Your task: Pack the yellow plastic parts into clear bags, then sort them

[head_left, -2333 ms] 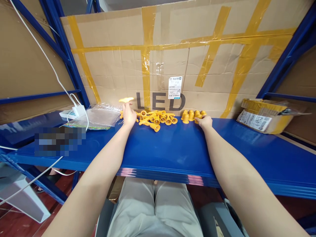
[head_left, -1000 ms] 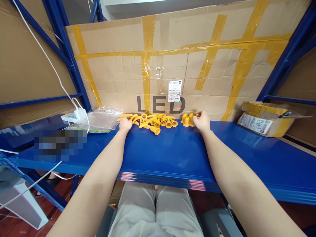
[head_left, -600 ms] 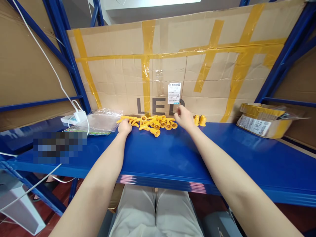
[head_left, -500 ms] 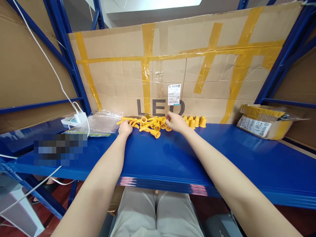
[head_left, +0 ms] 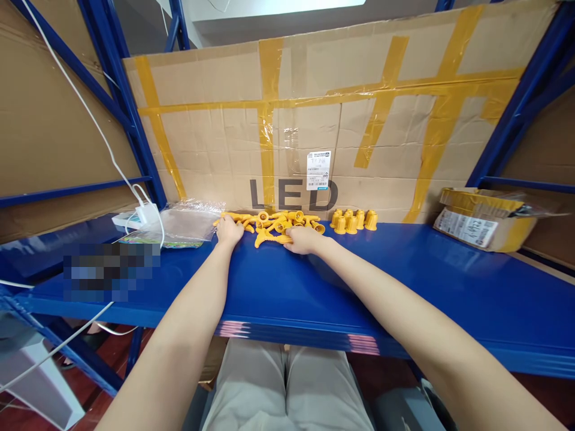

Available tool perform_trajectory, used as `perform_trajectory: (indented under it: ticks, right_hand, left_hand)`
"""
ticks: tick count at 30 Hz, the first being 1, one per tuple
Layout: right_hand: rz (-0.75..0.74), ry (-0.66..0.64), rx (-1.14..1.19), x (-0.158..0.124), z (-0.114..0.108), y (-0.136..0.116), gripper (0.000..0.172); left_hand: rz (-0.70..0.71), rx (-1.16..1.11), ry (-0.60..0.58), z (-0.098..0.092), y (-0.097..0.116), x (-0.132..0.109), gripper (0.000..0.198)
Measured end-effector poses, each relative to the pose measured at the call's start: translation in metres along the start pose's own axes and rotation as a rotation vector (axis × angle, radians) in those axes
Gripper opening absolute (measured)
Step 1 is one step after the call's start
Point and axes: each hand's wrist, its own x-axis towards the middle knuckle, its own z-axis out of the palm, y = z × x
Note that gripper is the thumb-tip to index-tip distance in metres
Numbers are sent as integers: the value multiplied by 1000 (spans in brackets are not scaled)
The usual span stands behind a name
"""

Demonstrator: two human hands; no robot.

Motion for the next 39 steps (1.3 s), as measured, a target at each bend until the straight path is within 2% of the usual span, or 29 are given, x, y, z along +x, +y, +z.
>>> perform_trajectory:
  ticks: [4, 8, 11, 15, 18, 21, 24, 26, 29, 35, 39]
  right_hand:
    - [-22, 16, -85, -6, -5, 1, 34]
    - [-17, 214, -93, -18, -6, 8, 27]
    - [51, 349, -25, -23, -6, 21, 24]
    - [168, 465, 36, -24, -6, 41, 23]
    - [231, 506, 54, -24, -4, 51, 23]
    - [253, 507, 46, -23, 1, 55, 22]
    - [245, 498, 36, -22, 5, 56, 20]
    - [222, 503, 31, -22, 7, 56, 20]
    - [156, 532, 34, -21, 8, 58, 21]
    - [-71, 526, 69, -20, 10, 56, 20]
    - [-64, 507, 42, -23, 7, 45, 29]
  left_hand:
    - [-2, -30, 0, 1, 1, 0, 29]
    - [-36, -91, 7, 4, 0, 1, 33]
    - [-38, -110, 5, 5, 0, 2, 32]
    - [-3, -123, 51, 5, -1, 2, 31]
    - [149, -150, 136, 2, 4, -1, 34]
    - [434, -228, 164, -5, 19, -11, 37]
    - [768, -293, 21, -10, 39, -30, 46]
    - [858, -270, -79, -11, 51, -41, 52]
    - [859, -187, -102, -8, 60, -49, 48]
    - [778, -133, -45, -11, 58, -46, 45]
    - [693, -90, -30, -19, 61, -50, 46]
